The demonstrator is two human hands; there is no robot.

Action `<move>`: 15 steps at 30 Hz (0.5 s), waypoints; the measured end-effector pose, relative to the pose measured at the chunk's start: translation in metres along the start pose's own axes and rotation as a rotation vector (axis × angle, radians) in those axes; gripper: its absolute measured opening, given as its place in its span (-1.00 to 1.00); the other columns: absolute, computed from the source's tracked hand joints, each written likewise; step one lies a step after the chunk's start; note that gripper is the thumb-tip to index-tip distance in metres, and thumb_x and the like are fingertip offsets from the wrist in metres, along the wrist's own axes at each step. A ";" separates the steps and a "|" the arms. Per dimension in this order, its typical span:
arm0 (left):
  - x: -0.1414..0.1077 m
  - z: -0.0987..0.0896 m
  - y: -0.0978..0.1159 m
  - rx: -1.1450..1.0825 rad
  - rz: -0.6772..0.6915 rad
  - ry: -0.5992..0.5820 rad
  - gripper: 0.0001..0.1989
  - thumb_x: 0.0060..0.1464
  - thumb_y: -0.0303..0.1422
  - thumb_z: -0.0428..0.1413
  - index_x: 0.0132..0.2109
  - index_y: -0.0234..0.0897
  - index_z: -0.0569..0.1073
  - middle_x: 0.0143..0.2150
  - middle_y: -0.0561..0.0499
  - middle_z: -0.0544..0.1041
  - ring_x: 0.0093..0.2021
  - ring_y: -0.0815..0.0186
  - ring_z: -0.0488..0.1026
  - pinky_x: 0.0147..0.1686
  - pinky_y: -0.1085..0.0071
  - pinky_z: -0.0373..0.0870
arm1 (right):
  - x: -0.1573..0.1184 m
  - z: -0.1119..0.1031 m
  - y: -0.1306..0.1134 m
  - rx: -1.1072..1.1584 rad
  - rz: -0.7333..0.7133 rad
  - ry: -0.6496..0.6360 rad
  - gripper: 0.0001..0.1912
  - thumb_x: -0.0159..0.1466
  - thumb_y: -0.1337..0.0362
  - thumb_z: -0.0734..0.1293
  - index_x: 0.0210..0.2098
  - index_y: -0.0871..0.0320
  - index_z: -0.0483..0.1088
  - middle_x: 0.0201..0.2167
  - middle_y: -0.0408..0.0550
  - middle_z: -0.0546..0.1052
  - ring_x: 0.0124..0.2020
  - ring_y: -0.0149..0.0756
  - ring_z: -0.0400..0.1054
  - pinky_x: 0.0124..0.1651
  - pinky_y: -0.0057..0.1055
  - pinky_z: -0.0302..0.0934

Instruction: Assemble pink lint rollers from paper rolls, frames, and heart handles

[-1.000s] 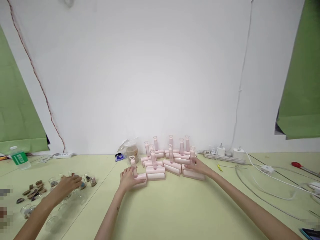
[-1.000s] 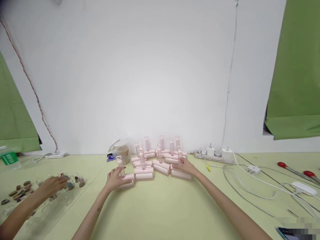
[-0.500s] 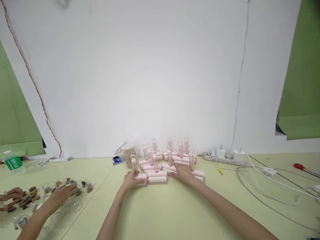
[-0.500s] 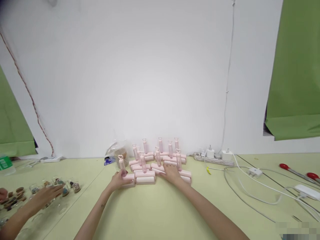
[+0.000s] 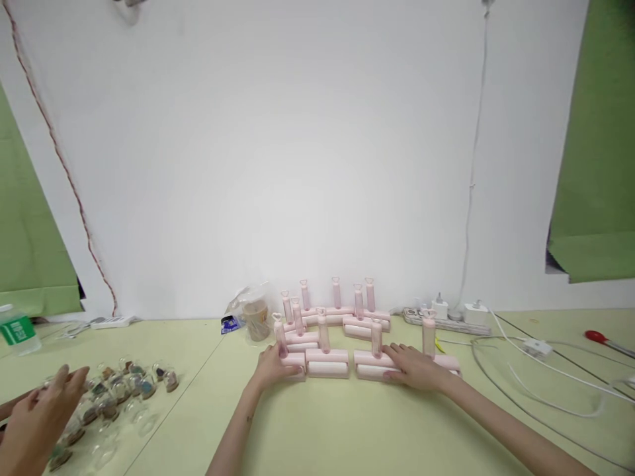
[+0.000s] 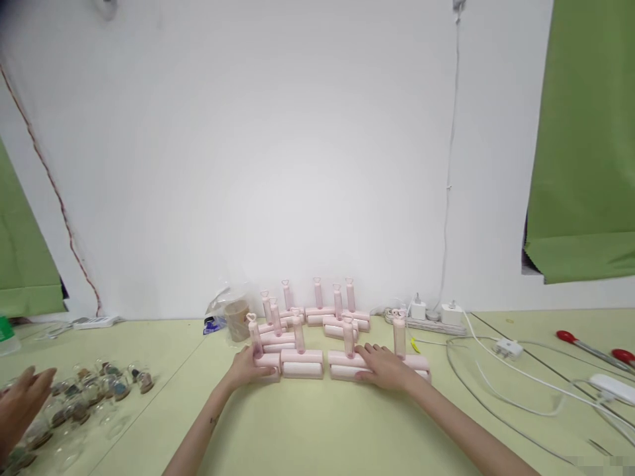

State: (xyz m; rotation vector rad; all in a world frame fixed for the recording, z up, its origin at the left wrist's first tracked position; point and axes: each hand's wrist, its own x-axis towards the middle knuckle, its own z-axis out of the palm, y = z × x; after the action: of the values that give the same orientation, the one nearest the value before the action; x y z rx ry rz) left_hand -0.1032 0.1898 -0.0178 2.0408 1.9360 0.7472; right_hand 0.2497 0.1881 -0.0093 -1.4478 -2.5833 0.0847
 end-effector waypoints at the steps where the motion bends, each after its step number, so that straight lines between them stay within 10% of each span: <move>1: -0.001 0.004 0.003 0.005 0.005 0.012 -0.55 -0.41 -0.06 0.16 -0.34 -0.22 0.32 -0.37 0.00 0.42 -0.29 0.13 0.36 -0.26 0.30 0.22 | -0.001 0.000 0.001 0.010 -0.006 0.005 -0.64 0.17 0.06 0.14 -0.12 0.09 0.28 -0.23 0.03 0.44 -0.23 -0.09 0.32 -0.24 -0.24 0.20; 10: -0.031 0.034 -0.007 -0.054 -0.007 0.574 -0.15 -0.37 -0.02 0.15 0.06 -0.23 -0.01 0.07 -0.14 0.15 0.12 0.00 0.04 0.09 0.04 -0.13 | -0.024 0.003 0.002 0.060 0.093 0.250 -0.52 0.20 0.04 0.07 0.06 0.09 0.05 0.11 0.12 0.15 0.12 -0.07 0.02 0.07 -0.09 -0.01; 15: -0.038 0.045 -0.030 -0.206 -0.175 0.458 -0.09 -0.34 0.01 0.11 0.09 -0.38 -0.08 -0.01 -0.24 0.21 -0.05 0.03 0.28 -0.07 0.10 0.21 | -0.077 -0.022 -0.009 0.351 0.090 0.434 -0.68 0.23 0.05 0.07 -0.10 0.00 0.24 -0.01 0.03 0.27 0.07 -0.11 0.10 0.03 -0.17 0.10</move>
State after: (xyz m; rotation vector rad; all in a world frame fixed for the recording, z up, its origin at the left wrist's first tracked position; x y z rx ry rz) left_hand -0.1062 0.1634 -0.0784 1.6564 2.1196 1.3993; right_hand 0.2850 0.1172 0.0036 -1.2834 -2.0375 0.2006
